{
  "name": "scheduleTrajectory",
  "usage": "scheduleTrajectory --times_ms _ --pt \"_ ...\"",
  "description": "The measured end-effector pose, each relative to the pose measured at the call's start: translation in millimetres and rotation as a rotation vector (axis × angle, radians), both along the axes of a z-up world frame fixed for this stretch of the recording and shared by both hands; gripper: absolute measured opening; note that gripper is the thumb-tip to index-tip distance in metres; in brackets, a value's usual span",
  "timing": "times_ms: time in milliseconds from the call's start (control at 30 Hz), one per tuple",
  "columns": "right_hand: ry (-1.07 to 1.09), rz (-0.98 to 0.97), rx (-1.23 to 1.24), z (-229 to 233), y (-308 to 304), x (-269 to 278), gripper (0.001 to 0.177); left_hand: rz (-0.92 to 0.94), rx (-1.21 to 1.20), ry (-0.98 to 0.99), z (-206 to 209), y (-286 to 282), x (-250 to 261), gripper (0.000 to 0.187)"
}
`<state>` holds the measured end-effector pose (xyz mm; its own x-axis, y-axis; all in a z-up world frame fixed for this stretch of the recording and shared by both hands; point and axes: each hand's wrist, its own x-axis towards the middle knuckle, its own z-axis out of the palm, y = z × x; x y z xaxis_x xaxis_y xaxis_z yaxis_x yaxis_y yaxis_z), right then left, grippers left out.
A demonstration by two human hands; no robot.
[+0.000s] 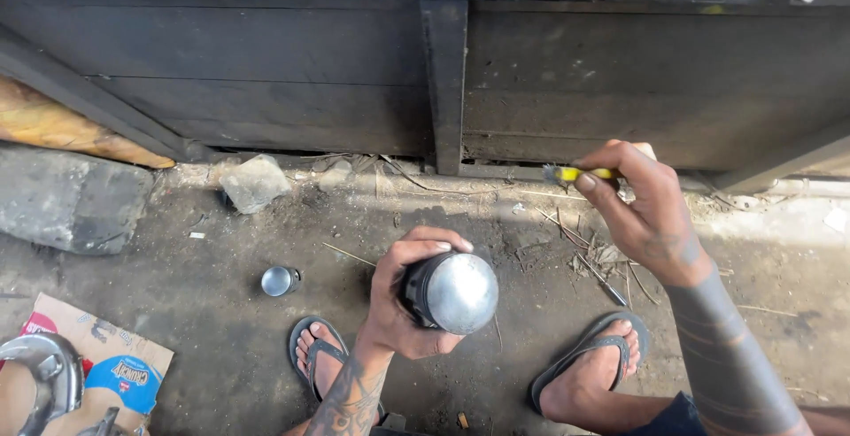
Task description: Cleaning carbon buildup from a motorcycle piston using a small wire brush
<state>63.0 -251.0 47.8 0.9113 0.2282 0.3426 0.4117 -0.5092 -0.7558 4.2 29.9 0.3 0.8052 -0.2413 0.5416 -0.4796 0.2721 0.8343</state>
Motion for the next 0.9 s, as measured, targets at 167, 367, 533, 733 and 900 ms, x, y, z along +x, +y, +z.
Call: scheduleTrajectory --times_ms 167,367,533,733,900 --pt "-0.038 0.039 0.043 1 5 -8 0.009 0.062 0.124 -0.056 6 0 1 0.068" --pt "-0.064 0.144 0.138 10 11 -19 0.01 0.001 0.12 -0.038 3 2 1 0.071" --pt "-0.046 0.169 0.135 13 14 -24 0.011 0.005 0.173 -0.023 14 3 -1 0.071" --pt "-0.038 0.207 0.11 12 16 -33 0.016 0.013 0.177 -0.021 16 2 -6 0.074" --pt "-0.024 0.265 0.107 20 22 -43 0.019 0.048 0.254 -0.073 29 3 -11 0.075"
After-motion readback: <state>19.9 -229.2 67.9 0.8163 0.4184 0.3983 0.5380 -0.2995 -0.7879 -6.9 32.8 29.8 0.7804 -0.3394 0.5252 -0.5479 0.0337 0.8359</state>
